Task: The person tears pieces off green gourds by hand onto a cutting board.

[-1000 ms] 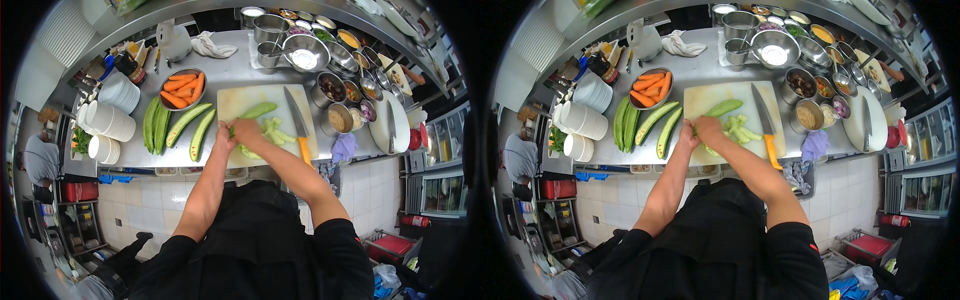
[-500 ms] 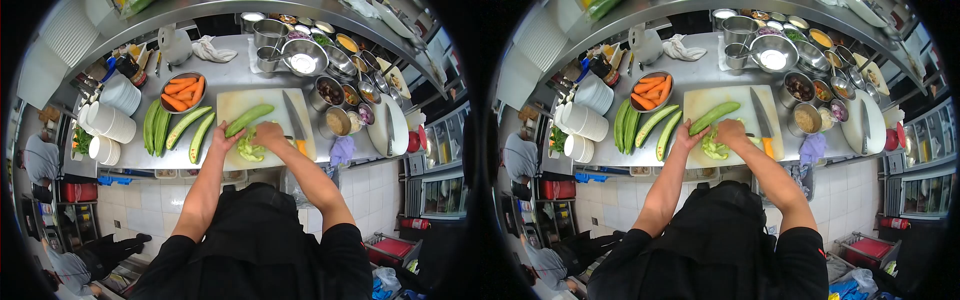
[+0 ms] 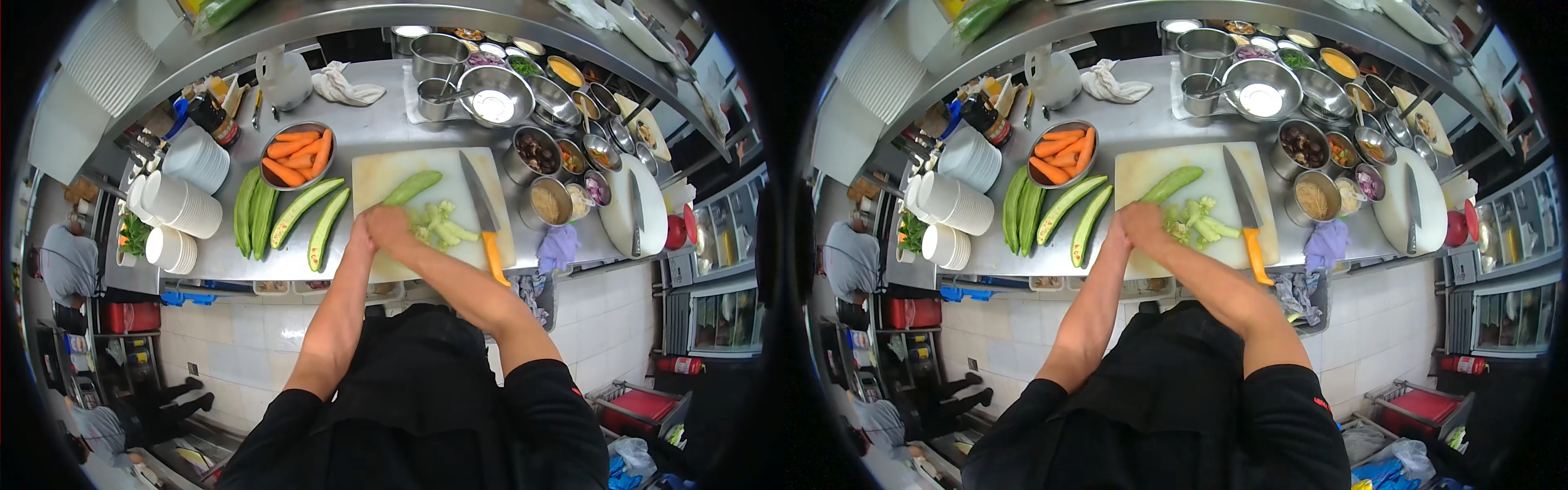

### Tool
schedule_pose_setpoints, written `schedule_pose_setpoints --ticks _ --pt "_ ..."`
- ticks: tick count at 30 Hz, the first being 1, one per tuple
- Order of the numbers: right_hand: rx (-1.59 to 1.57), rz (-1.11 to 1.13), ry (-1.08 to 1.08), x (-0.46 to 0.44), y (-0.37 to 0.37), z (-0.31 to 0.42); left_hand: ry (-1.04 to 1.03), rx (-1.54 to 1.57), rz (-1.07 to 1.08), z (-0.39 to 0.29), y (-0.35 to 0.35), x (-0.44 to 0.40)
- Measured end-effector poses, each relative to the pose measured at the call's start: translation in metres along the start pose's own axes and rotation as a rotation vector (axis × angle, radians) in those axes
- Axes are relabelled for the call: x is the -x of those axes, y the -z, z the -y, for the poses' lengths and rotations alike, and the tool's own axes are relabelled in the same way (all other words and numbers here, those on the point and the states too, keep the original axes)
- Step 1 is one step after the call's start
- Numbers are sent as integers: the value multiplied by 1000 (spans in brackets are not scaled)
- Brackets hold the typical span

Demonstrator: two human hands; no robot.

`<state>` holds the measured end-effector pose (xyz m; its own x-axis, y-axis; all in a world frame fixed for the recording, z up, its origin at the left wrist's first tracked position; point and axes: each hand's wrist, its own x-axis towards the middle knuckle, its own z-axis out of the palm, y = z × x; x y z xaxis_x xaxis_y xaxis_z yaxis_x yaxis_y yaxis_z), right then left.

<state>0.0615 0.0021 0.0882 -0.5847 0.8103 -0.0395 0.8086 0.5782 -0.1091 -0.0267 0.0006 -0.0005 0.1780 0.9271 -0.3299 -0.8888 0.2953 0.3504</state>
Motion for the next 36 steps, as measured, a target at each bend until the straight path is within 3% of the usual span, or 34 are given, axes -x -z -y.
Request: schedule_pose_setpoints --ticks 2,5,8,11,14,16,21,24,29,32,35,36 --pt "-29 4 31 7 4 7 -23 -122 316 -5 25 -2" --pt "-122 -47 88 16 28 -27 7 27 -191 0 -1 4" --pt "-100 -68 42 2 26 -53 -33 -17 -292 -3 -37 20" --pt "-136 -46 30 -5 23 -46 -17 -49 -312 -3 -21 9" --pt "-138 -39 156 24 25 -5 63 -151 -37 -11 -21 21" --pt "-124 -99 225 33 28 0 103 -18 -107 -9 -18 18" --pt "-23 106 -16 -11 41 -61 -13 36 -219 -4 -31 20" --pt "34 87 -147 -33 24 -82 -19 38 -251 -6 -41 22" --pt "8 73 90 4 5 -3 84 68 -62 -5 -5 10" --pt "-34 -110 252 29 0 4 38 -82 -152 -8 -35 28" --pt "-278 67 17 34 24 -41 5 49 -142 -5 -30 22" --pt "-293 15 -118 34 27 -56 -23 30 -172 -4 -33 23"
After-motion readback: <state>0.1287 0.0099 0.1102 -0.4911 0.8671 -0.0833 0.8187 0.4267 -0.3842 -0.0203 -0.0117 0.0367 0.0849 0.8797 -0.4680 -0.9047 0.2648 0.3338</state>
